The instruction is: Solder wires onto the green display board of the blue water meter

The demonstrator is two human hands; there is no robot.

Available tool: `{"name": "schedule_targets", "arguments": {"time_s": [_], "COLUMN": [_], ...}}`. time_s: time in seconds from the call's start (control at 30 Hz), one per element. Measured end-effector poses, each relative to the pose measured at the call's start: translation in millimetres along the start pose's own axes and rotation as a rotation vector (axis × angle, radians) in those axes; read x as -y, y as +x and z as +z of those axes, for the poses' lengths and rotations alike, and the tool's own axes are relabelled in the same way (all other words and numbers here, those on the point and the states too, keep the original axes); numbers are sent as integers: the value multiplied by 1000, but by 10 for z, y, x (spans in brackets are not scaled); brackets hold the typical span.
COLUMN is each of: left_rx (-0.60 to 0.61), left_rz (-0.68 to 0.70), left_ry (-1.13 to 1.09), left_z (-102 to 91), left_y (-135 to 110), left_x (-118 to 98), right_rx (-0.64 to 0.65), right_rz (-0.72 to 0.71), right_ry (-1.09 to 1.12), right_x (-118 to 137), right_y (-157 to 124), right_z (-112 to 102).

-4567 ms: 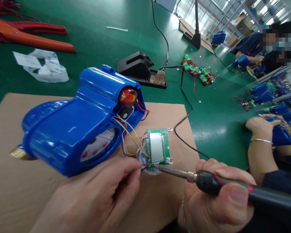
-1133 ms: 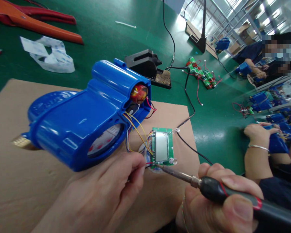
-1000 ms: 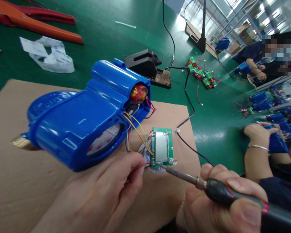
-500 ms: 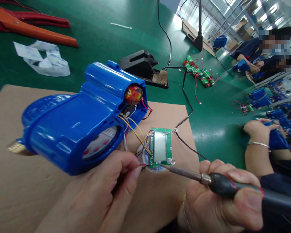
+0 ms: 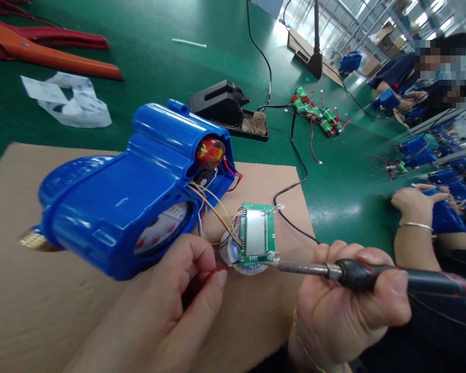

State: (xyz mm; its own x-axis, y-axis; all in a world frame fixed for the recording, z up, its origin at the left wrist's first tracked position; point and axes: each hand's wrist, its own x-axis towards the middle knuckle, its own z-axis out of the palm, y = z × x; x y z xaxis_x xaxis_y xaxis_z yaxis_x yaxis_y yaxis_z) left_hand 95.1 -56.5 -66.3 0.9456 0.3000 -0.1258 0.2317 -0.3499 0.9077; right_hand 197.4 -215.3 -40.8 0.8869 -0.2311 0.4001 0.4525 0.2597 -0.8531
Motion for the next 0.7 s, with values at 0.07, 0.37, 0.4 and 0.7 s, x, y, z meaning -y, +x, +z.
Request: {"name": "schedule_targets", "arguments": {"time_s": [0.07, 0.37, 0.4, 0.7], "left_rx": [50, 134, 113, 26], "left_rz": [5, -46, -35, -14], "left_ry": [4, -34, -17, 43], "left_z": [-19, -22, -22, -13], "left_y": [0, 13, 20, 31], "left_x": [15, -47, -67, -149], "right_rx": [-6, 49, 60, 59], "right_rz": [-11, -148, -157, -240], "right_ry": [-12, -87, -101, -192], "right_x": [1, 8, 10, 3], "right_y": [1, -35, -43, -91], "right_z": [5, -3, -3, 29]}}
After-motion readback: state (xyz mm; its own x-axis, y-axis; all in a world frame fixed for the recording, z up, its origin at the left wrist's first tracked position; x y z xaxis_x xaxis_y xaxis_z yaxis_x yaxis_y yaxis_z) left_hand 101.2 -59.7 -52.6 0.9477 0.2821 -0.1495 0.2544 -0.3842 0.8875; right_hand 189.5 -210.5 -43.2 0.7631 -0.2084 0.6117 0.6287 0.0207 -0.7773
